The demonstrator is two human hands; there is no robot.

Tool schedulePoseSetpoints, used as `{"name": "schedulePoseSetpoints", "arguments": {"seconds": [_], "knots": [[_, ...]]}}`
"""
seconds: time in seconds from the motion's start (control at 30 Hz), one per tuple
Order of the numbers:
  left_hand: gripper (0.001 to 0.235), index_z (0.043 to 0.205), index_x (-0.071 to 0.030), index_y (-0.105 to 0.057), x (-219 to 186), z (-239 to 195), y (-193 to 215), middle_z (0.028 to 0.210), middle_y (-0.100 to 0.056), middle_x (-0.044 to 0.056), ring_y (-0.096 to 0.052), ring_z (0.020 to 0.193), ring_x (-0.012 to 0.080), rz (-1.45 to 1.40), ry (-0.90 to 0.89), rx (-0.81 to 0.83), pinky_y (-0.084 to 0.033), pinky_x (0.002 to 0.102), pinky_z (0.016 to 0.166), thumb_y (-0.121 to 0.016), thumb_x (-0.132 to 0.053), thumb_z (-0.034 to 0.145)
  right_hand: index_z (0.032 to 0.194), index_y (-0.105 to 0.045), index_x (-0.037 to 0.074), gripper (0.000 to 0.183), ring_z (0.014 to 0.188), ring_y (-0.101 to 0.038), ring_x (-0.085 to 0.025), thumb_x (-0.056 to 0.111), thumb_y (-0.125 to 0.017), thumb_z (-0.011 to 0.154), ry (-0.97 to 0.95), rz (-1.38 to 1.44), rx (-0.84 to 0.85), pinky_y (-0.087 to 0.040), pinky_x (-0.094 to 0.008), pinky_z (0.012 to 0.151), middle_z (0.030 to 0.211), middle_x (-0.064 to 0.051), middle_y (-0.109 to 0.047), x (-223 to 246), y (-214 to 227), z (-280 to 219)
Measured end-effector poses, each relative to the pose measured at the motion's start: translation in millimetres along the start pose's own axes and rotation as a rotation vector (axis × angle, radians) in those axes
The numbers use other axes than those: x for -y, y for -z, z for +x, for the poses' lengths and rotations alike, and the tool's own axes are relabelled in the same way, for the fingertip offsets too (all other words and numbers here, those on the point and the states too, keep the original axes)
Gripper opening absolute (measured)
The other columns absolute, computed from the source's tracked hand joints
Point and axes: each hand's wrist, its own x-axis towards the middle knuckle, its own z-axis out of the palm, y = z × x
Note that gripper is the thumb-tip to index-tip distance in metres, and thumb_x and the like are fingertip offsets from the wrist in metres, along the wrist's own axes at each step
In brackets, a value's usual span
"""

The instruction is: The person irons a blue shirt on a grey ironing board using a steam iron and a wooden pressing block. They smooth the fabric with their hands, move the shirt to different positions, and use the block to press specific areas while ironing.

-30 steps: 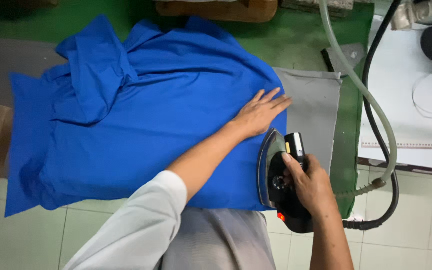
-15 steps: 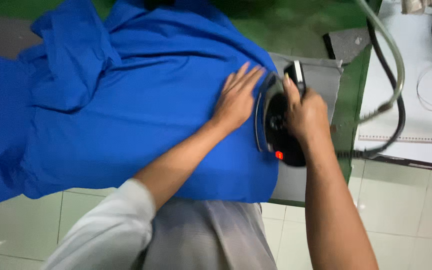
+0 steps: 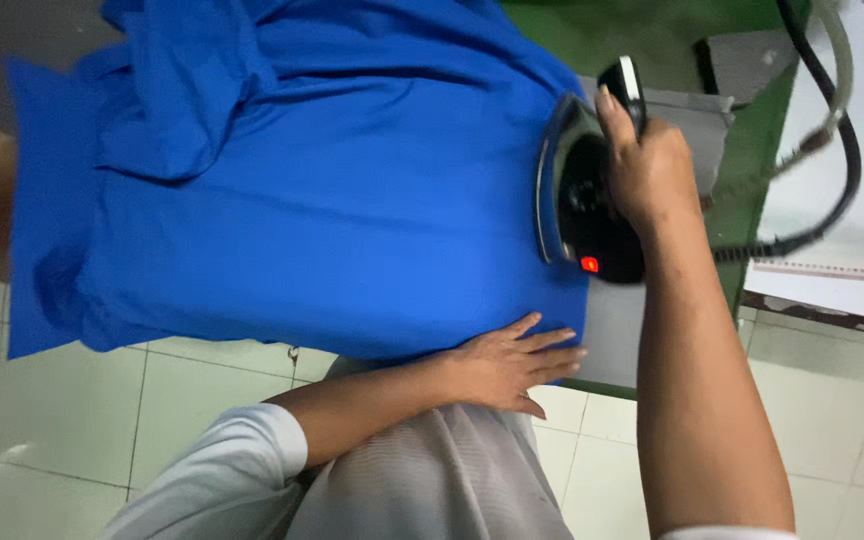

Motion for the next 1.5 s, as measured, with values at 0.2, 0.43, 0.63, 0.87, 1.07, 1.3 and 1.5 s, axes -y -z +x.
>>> {"name": "schedulePoseSetpoints", "arguments": {"seconds": [0.2, 0.43, 0.63, 0.87, 1.07, 1.3, 1.5], "knots": [[0.057, 0.127, -0.007, -0.067, 18.4, -59.1, 29.4, 0.140, -0.064, 0.017, -0.053, 0.140, 0.0372, -0.172, -0.026, -0.360, -0.034, 0.061, 0.117, -0.054, -0.054, 0.097, 0.112, -0.064, -0.010, 0.078, 0.083, -0.069, -0.050, 0.066, -0.048, 0.114, -0.020, 0.062, 0.099, -0.051, -0.058, 0.072, 0.081, -0.031, -0.067, -17.7, -4.9, -95.2], [0.081, 0.162, -0.023, -0.037, 80.0, -197.0, 81.7, 0.170, -0.026, 0.016, -0.026, 0.152, 0.0472, 0.230, 0.779, -0.127, -0.029, 0.073, 0.108, -0.045, -0.072, 0.098, 0.120, -0.063, -0.008, 0.071, 0.099, -0.067, -0.056, 0.061, -0.050, 0.107, -0.040, -0.008, 0.266, -0.048, -0.065, 0.080, 0.092, -0.036, -0.069, 29.7, -30.4, -134.5], [0.080, 0.166, -0.017, -0.031, 110.2, -274.2, 142.0, 0.173, -0.013, 0.022, -0.012, 0.155, 0.0502, 0.163, 1.161, 0.006, -0.016, 0.079, 0.114, -0.047, -0.063, 0.102, 0.117, -0.065, -0.002, 0.072, 0.110, -0.067, -0.052, 0.066, -0.051, 0.100, 0.054, -0.011, 0.392, -0.052, -0.061, 0.091, 0.104, -0.033, -0.071, 102.8, -57.3, -141.5], [0.080, 0.166, -0.008, -0.029, 133.9, -334.8, 162.8, 0.170, -0.011, 0.029, -0.008, 0.154, 0.0544, 0.123, 1.281, -0.126, -0.012, 0.082, 0.112, -0.051, -0.054, 0.105, 0.126, -0.061, -0.004, 0.067, 0.118, -0.065, -0.051, 0.055, -0.058, 0.096, 0.164, 0.133, 0.590, -0.051, -0.060, 0.101, 0.118, -0.033, -0.070, 156.3, -83.5, -191.1], [0.080, 0.166, -0.013, -0.029, 125.8, -295.0, 152.0, 0.171, -0.011, 0.026, -0.008, 0.155, 0.0489, 0.119, 1.391, -0.196, -0.010, 0.077, 0.116, -0.058, -0.052, 0.102, 0.117, -0.060, 0.002, 0.064, 0.106, -0.072, -0.046, 0.063, -0.055, 0.098, 0.216, -0.166, 0.763, -0.058, -0.056, 0.089, 0.106, -0.028, -0.073, 147.5, -94.0, -212.0], [0.074, 0.160, -0.018, -0.040, 141.9, -211.2, 127.3, 0.167, -0.030, 0.016, -0.024, 0.155, 0.0421, 0.062, 0.925, -0.224, -0.026, 0.068, 0.117, -0.060, -0.057, 0.099, 0.115, -0.064, -0.001, 0.067, 0.105, -0.070, -0.050, 0.064, -0.053, 0.102, 0.191, -0.214, 0.470, -0.056, -0.060, 0.087, 0.103, -0.033, -0.072, 119.9, -69.7, -126.5], [0.076, 0.163, -0.023, -0.035, 183.3, -248.9, 153.0, 0.171, -0.024, 0.014, -0.022, 0.155, 0.0393, 0.226, 1.070, -0.064, -0.025, 0.068, 0.117, -0.050, -0.064, 0.100, 0.102, -0.063, 0.001, 0.072, 0.092, -0.063, -0.044, 0.071, -0.046, 0.108, 0.193, -0.251, 0.333, -0.047, -0.056, 0.079, 0.092, -0.026, -0.068, 100.3, -31.1, -37.0]]}}
